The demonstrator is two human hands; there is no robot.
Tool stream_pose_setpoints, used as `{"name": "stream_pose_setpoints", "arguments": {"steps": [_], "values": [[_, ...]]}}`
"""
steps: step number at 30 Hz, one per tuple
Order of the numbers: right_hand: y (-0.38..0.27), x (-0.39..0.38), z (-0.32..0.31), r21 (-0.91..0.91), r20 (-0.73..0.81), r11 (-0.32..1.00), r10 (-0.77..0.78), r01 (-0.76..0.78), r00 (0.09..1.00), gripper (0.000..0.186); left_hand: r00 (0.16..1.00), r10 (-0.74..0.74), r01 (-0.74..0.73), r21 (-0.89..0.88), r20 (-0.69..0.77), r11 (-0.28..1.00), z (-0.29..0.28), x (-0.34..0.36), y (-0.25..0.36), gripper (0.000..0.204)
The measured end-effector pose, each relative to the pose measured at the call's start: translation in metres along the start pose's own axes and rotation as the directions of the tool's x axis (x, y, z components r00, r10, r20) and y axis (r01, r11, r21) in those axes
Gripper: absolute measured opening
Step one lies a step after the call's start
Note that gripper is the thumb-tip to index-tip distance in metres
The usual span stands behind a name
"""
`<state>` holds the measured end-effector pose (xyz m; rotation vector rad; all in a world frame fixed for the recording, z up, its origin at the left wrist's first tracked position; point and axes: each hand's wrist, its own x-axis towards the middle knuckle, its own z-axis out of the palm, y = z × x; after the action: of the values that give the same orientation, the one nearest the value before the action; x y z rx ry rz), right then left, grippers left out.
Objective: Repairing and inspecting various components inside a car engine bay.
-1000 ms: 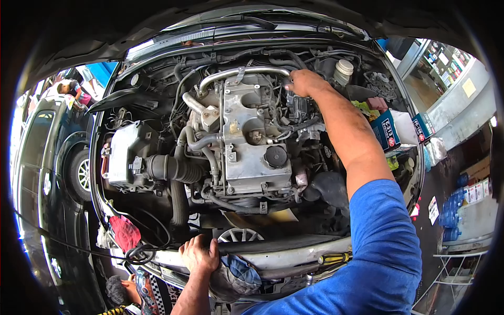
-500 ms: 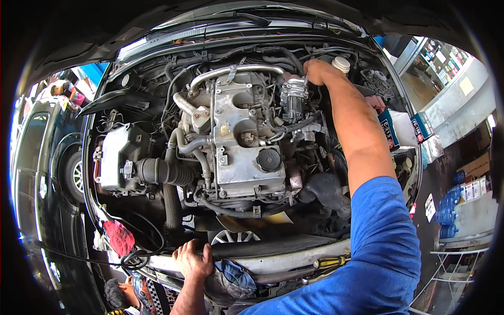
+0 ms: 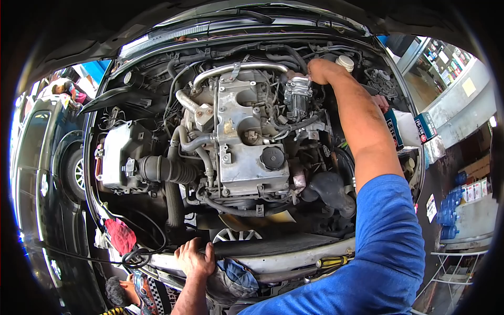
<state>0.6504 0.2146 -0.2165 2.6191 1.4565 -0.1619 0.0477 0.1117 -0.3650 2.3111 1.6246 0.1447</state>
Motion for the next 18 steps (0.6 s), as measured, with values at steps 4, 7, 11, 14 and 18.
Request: {"name": "stream_pose_setpoints", "arguments": {"steps": [4,7,11,14,18], "values": [[-0.005,0.002,0.01,0.075,-0.084,0.993,0.097,-0.091,0.992,0.043,1.0,-0.007,0.008,0.027,-0.006,1.0,-0.001,0.005,0.002,0.045],[-0.04,0.01,0.027,0.253,-0.142,0.967,0.002,0.034,0.99,0.045,0.995,-0.096,0.096,0.031,0.016,0.995,-0.018,-0.004,-0.009,0.045],[0.008,0.034,0.109,0.54,-0.433,0.799,-0.007,0.265,0.901,0.043,0.996,-0.081,0.079,0.049,0.04,0.996,-0.021,-0.009,-0.007,0.049],[0.1,0.071,0.16,0.274,-0.56,0.959,0.103,0.066,0.822,0.045,0.985,-0.016,0.009,0.041,0.17,0.999,-0.024,0.004,0.006,0.055],[0.164,0.135,0.165,0.355,-0.641,0.919,0.105,0.172,0.76,0.065,0.996,-0.003,0.005,-0.024,0.087,1.0,-0.019,-0.017,-0.01,0.054]]}}
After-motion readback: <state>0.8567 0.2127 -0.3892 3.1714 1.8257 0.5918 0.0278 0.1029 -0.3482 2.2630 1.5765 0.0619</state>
